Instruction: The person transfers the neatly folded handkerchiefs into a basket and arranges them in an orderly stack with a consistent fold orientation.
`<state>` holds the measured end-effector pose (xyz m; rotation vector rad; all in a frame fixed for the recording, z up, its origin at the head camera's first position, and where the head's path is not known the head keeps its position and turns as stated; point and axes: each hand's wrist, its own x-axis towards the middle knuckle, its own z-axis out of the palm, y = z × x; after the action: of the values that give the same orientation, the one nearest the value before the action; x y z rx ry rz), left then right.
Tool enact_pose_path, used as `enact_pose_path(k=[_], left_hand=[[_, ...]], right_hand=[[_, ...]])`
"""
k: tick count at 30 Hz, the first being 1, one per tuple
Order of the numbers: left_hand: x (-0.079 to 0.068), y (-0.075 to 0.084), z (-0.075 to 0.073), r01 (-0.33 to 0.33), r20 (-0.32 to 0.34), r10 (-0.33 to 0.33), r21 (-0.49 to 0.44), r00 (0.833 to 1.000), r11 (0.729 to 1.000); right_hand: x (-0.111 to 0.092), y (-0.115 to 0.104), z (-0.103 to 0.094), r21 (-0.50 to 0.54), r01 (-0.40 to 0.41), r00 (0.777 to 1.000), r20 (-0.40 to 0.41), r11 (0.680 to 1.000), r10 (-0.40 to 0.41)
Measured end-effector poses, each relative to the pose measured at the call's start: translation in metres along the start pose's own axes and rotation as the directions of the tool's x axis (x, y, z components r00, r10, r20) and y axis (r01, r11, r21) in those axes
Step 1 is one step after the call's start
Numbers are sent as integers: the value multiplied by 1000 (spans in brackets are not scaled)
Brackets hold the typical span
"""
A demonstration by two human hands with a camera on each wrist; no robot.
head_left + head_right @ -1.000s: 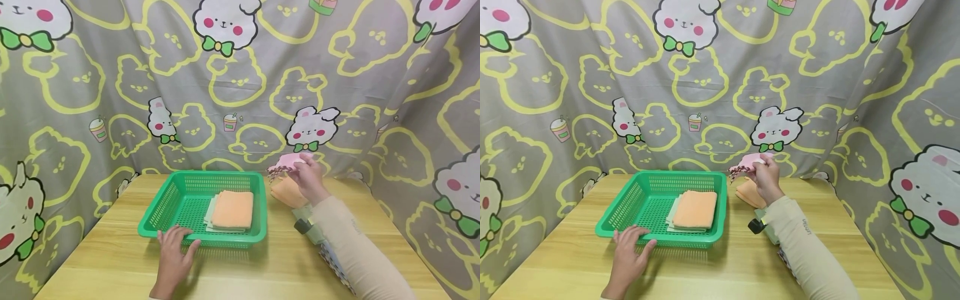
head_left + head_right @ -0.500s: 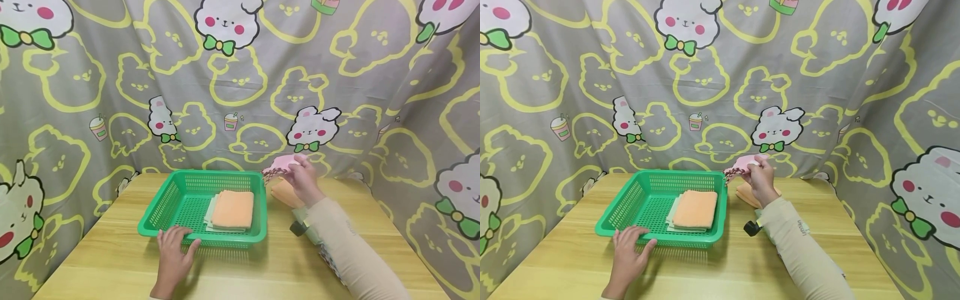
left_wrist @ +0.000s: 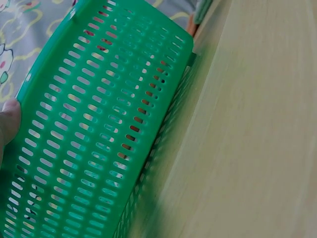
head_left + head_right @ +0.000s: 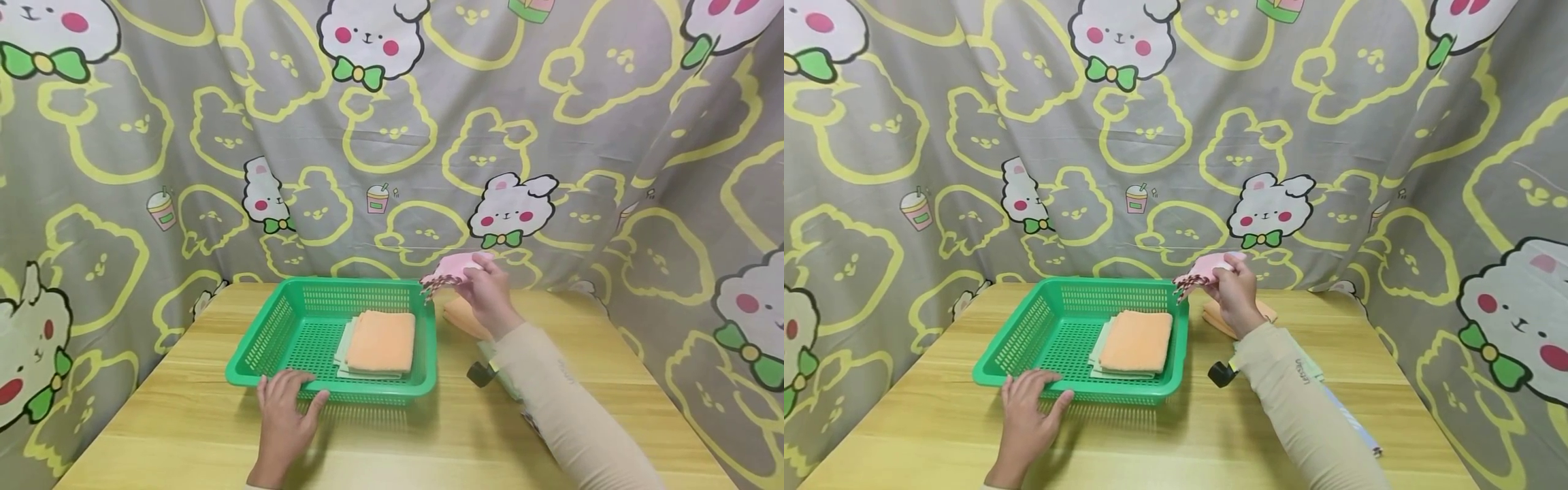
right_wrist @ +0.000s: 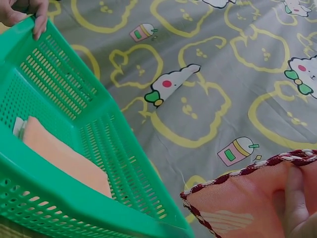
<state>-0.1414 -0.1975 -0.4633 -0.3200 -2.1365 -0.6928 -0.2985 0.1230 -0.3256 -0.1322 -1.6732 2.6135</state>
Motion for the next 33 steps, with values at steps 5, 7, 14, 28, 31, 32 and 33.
enact_pose_path(k=[5,7,14,28,31,32,33], left_hand=[[0,1,0,1,3,-1,2,1000,1000],[-1,1,0,0,-2,0,-5,1000,1000],[-1,1,0,-4,-9,3,-19,1000,1000],[0,0,1,6,-1,-6,-11,1000,1000],[0,-1,1,14,6,-14,-12,1000,1000],[0,-1,1,18,9,-18,-11,1000,1000],[0,-1,1,20,12,-20,-10,1000,1000]], right_hand=[[-1,3,4,8,-10,1000,11,1000,10],[-1,5,5,12,-15,1000,17,1000,15],[-1,10,9,33,-20,999,37,999,18],[-4,19,18,43,-34,997,68,998,31],[-3,21,20,53,-37,997,71,998,33],[-3,22,20,53,-39,997,68,998,35],[-3,23,21,52,-40,997,65,998,36]])
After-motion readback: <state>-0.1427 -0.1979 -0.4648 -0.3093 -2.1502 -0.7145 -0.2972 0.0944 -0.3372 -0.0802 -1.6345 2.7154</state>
